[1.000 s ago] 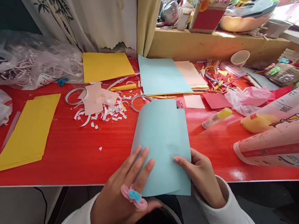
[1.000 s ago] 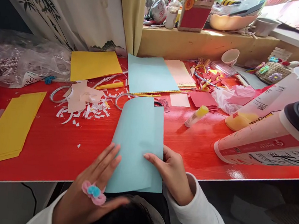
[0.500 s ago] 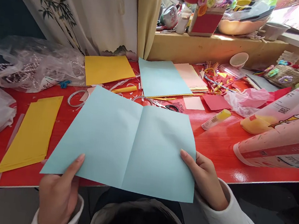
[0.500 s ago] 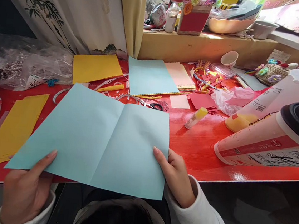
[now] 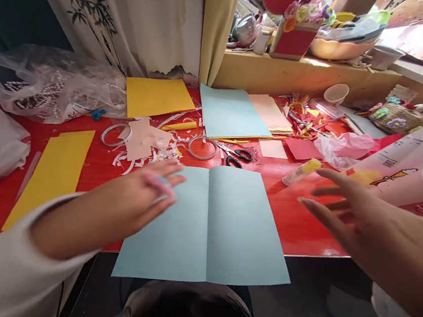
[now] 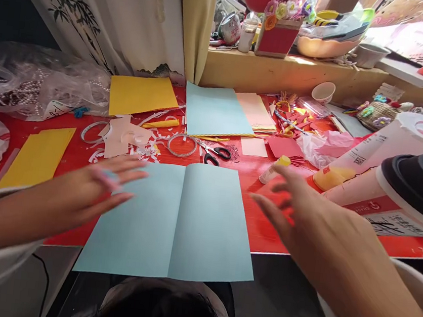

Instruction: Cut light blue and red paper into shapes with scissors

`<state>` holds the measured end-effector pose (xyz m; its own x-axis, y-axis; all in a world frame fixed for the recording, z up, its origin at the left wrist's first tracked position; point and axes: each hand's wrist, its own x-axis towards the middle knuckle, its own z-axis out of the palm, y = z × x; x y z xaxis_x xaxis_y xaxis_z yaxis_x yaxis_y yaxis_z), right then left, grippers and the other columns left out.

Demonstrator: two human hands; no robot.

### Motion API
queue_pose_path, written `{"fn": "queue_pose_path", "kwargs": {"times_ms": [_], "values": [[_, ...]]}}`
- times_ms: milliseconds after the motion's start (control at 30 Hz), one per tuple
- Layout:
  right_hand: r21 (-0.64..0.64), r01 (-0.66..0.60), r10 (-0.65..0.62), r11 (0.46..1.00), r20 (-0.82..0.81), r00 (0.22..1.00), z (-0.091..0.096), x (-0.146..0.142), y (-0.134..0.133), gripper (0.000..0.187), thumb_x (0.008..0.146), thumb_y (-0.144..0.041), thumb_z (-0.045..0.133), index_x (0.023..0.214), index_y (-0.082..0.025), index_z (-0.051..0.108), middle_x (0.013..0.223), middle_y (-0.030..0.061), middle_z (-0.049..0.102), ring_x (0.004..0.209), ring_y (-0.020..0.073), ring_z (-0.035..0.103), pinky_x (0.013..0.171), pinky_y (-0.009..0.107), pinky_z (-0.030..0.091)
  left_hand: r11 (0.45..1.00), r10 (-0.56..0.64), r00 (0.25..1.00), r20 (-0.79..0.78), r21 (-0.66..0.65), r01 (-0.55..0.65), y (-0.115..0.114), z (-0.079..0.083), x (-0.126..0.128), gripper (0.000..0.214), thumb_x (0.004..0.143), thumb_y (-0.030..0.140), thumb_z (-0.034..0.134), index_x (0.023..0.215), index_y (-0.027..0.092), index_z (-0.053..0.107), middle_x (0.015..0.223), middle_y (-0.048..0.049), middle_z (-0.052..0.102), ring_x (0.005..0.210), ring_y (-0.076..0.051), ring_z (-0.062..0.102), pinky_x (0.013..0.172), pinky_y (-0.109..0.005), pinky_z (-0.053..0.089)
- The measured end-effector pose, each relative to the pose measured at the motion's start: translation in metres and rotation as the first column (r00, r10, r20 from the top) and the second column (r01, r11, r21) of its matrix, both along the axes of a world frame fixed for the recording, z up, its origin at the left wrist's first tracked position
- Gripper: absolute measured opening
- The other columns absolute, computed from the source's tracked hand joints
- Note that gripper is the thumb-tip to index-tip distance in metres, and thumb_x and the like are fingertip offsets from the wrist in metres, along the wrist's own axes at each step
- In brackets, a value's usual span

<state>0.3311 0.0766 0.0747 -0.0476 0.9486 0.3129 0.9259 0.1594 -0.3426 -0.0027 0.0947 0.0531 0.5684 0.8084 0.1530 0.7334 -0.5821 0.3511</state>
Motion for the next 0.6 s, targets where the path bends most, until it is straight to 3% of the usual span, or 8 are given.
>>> {"fn": "queue_pose_path", "kwargs": {"times_ms": [33, 100, 167, 267, 367, 500, 600], "values": [[-0.001, -0.191, 0.190, 0.982, 0.111, 0.976, 0.008, -0.016, 0.006, 0.056, 0.080, -0.059, 0.043, 0.121, -0.023, 0.052, 0.096, 0.0092, 0.067, 0.069, 0.0238, 0.063, 0.056, 0.034, 0.044, 0.995, -0.091, 0.994, -0.058, -0.053, 0.088, 0.014, -0.004, 0.013, 0.043, 0.085, 0.038, 0.042, 0.122, 0.021, 0.051, 0.135, -0.0041, 0.045, 0.128, -0.022, 0.036, 0.108, -0.034, 0.024], [0.001, -0.517, 0.510, 0.856, 0.163, 0.844, 0.007, -0.051, 0.023, 0.049, 0.089, -0.047, 0.031, 0.122, -0.017, 0.051, 0.115, 0.0099, 0.060, 0.096, 0.0255, 0.061, 0.076, 0.037, 0.048, 0.981, -0.154, 0.972, -0.176, -0.148, 0.128, 0.037, -0.018, 0.034, 0.054, 0.081, 0.042, 0.048, 0.126, 0.012, 0.047, 0.138, -0.0136, 0.039, 0.131, -0.026, 0.029, 0.108, -0.038, 0.021], [-0.044, -0.672, 0.669, 0.740, 0.157, 0.727, -0.016, -0.080, 0.043, 0.047, 0.092, -0.035, 0.028, 0.129, -0.009, 0.042, 0.131, 0.0130, 0.047, 0.118, 0.0232, 0.047, 0.096, 0.036, 0.042, 0.977, -0.165, 0.956, -0.243, -0.176, 0.124, 0.049, -0.033, 0.045, 0.071, 0.077, 0.050, 0.050, 0.132, 0.007, 0.036, 0.142, -0.0198, 0.028, 0.133, -0.030, 0.022, 0.108, -0.044, 0.017], [-0.165, -0.644, 0.664, 0.747, 0.233, 0.710, -0.068, -0.092, 0.068, 0.051, 0.091, -0.029, 0.029, 0.134, -0.002, 0.032, 0.143, 0.0175, 0.026, 0.134, 0.0260, 0.022, 0.108, 0.045, 0.025, 0.961, -0.232, 0.931, -0.282, -0.216, 0.174, 0.048, -0.050, 0.043, 0.080, 0.078, 0.060, 0.040, 0.136, 0.007, 0.027, 0.145, -0.0199, 0.021, 0.135, -0.028, 0.016, 0.108, -0.047, 0.013], [-0.248, -0.583, 0.633, 0.773, 0.257, 0.730, -0.102, -0.080, 0.076, 0.055, 0.091, -0.030, 0.029, 0.137, -0.001, 0.025, 0.145, 0.0172, 0.021, 0.135, 0.0236, 0.017, 0.110, 0.044, 0.020, 0.962, -0.243, 0.940, -0.240, -0.187, 0.201, 0.040, -0.059, 0.034, 0.084, 0.077, 0.064, 0.036, 0.137, 0.007, 0.024, 0.145, -0.0185, 0.020, 0.135, -0.026, 0.016, 0.109, -0.043, 0.012], [-0.263, -0.565, 0.621, 0.782, 0.260, 0.740, -0.104, -0.074, 0.071, 0.054, 0.091, -0.031, 0.027, 0.136, 0.000, 0.029, 0.144, 0.0187, 0.022, 0.135, 0.0252, 0.016, 0.110, 0.045, 0.020, 0.977, -0.186, 0.973, -0.136, -0.126, 0.169, 0.039, -0.065, 0.034, 0.072, 0.081, 0.058, 0.037, 0.135, 0.011, 0.032, 0.139, -0.0158, 0.036, 0.131, -0.026, 0.028, 0.109, -0.041, 0.017], [-0.234, -0.567, 0.612, 0.790, 0.245, 0.752, -0.101, -0.081, 0.068, 0.066, 0.090, -0.047, 0.028, 0.137, -0.001, 0.026, 0.145, 0.0185, 0.020, 0.136, 0.0249, 0.013, 0.110, 0.044, 0.019, 0.977, -0.183, 0.976, -0.120, -0.134, 0.166, 0.041, -0.070, 0.036, 0.069, 0.083, 0.056, 0.035, 0.136, 0.012, 0.030, 0.144, -0.0142, 0.027, 0.133, -0.026, 0.023, 0.109, -0.039, 0.017]]}}
